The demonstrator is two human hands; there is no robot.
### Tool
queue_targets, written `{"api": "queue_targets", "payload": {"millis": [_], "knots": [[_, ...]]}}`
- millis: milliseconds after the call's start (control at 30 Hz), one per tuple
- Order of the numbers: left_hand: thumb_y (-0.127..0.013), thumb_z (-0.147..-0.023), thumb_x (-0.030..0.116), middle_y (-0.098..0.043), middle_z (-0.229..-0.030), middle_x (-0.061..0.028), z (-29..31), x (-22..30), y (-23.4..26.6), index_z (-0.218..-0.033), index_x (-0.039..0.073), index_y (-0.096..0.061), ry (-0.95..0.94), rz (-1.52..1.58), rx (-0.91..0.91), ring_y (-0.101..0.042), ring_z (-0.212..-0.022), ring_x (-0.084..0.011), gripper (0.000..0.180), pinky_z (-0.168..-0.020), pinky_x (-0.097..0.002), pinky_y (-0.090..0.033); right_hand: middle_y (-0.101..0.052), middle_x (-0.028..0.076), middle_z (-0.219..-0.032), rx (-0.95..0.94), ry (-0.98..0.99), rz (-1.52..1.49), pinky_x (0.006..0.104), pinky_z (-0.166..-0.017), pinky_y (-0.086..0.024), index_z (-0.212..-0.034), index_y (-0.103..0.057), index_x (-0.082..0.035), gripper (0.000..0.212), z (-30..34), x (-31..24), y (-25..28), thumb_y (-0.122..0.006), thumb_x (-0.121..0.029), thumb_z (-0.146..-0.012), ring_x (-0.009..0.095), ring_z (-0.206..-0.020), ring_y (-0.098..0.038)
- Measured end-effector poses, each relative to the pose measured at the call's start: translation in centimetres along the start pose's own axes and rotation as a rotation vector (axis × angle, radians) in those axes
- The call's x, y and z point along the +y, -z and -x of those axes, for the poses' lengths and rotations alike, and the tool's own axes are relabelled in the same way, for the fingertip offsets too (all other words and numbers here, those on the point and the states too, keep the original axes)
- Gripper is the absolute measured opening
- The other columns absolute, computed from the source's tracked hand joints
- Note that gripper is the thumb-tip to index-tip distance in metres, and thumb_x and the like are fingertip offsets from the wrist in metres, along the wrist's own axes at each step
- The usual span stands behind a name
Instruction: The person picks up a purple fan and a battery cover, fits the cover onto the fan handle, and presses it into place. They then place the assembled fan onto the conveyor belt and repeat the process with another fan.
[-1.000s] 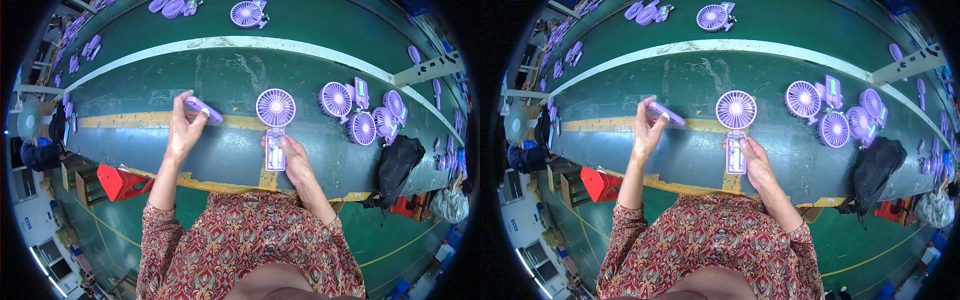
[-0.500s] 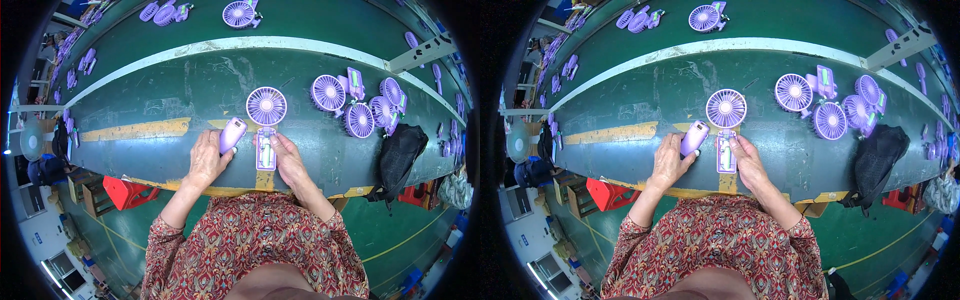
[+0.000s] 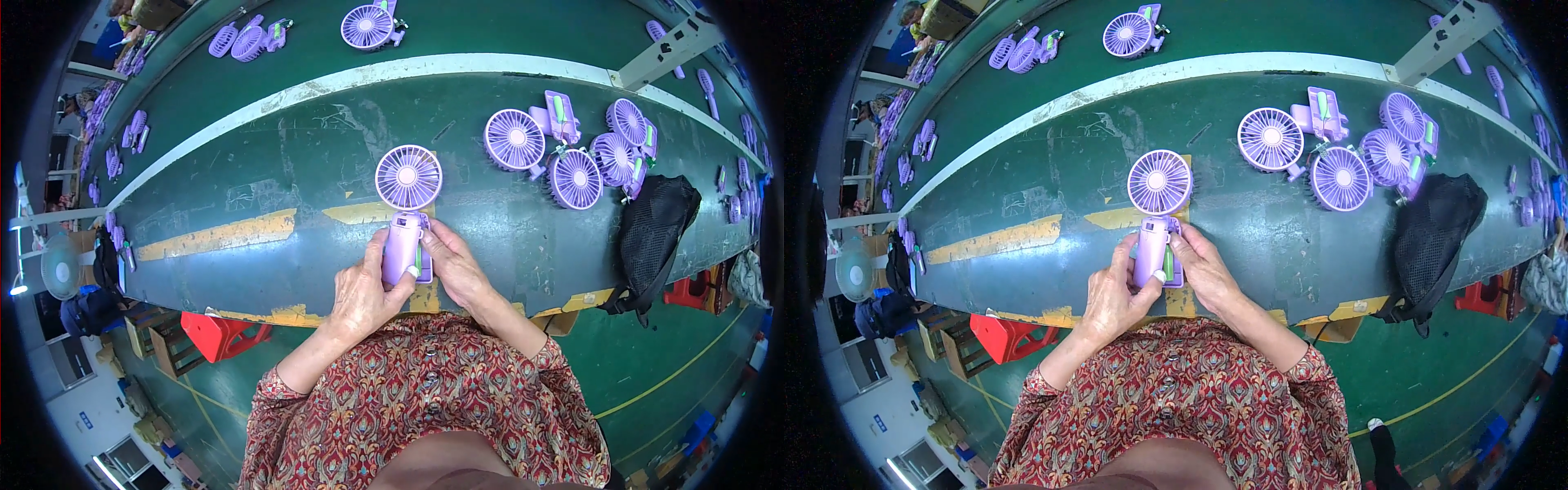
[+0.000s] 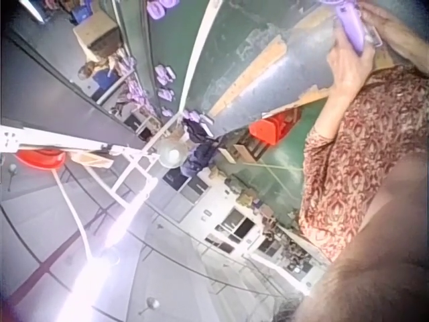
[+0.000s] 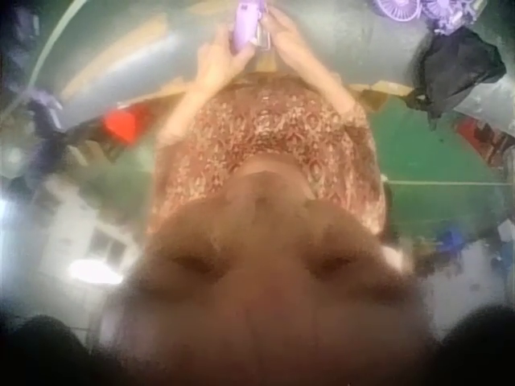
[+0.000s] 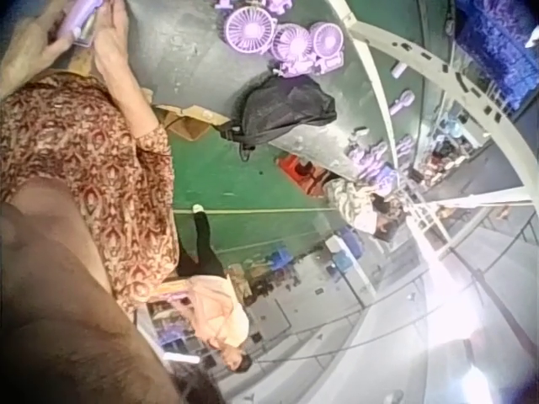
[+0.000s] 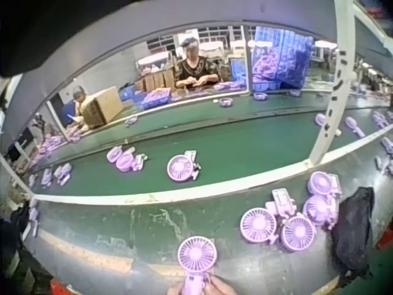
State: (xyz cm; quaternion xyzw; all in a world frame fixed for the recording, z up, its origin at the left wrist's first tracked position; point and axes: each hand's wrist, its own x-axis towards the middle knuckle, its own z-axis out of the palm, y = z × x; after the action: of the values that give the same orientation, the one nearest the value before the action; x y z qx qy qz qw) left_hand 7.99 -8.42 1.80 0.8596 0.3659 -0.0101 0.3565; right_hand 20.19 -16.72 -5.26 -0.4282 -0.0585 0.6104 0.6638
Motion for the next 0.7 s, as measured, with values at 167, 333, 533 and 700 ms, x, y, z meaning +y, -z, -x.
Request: {"api": "queue_targets", "payload": {"millis": [167,333,533,700], "knots": [[-0.062,-0.076,0.026,-0.062,-0.07,-0.0242,0.1,0.0,-0.4,-0.126,-0.01,-0.037,-0.076,-0.103,0.049,-0.063,-0.055,-0.0343,0.067,-0.051,-0.0422,-0.051,-0.047,0.009,-0.123,-0.068,-0.052,-0.081,0.0288,-0.095,-0.04,-0.136,-0.032,-0.001,0.043,0.5,-0.6,-0.2,-0.039,-0.011,-0.095,0.014,-0.11,-0.047],[-0.063,-0.076,0.029,-0.062,-0.07,-0.0254,0.2,0.0,-0.7,-0.124,-0.012,-0.04,-0.107,-0.181,0.071,-0.064,-0.054,-0.0342,0.067,-0.049,-0.0419,-0.051,-0.045,0.009,-0.126,-0.119,-0.069,-0.124,0.0314,-0.096,-0.039,-0.14,-0.026,-0.002,0.053,0.6,-1.0,-0.2,-0.038,-0.005,-0.088,0.016,-0.111,-0.047],[-0.063,-0.076,0.029,-0.062,-0.065,-0.0238,0.3,0.1,-0.8,-0.122,-0.014,-0.042,-0.102,-0.167,0.093,-0.063,-0.052,-0.0345,0.067,-0.048,-0.0419,-0.05,-0.049,0.007,-0.119,-0.113,-0.085,-0.108,0.0272,-0.086,-0.043,-0.14,-0.027,-0.003,0.056,0.5,-1.1,-0.3,-0.039,-0.005,-0.085,0.012,-0.1,-0.049],[-0.064,-0.076,0.03,-0.061,-0.063,-0.0228,0.3,0.1,-0.6,-0.119,-0.016,-0.044,-0.133,-0.231,0.059,-0.062,-0.05,-0.0336,0.066,-0.044,-0.0419,-0.048,-0.048,0.006,-0.118,-0.15,-0.069,-0.015,0.0259,-0.086,-0.041,-0.14,-0.027,-0.004,0.06,0.5,-1.0,-0.1,-0.04,-0.006,-0.082,0.012,-0.1,-0.049]]}}
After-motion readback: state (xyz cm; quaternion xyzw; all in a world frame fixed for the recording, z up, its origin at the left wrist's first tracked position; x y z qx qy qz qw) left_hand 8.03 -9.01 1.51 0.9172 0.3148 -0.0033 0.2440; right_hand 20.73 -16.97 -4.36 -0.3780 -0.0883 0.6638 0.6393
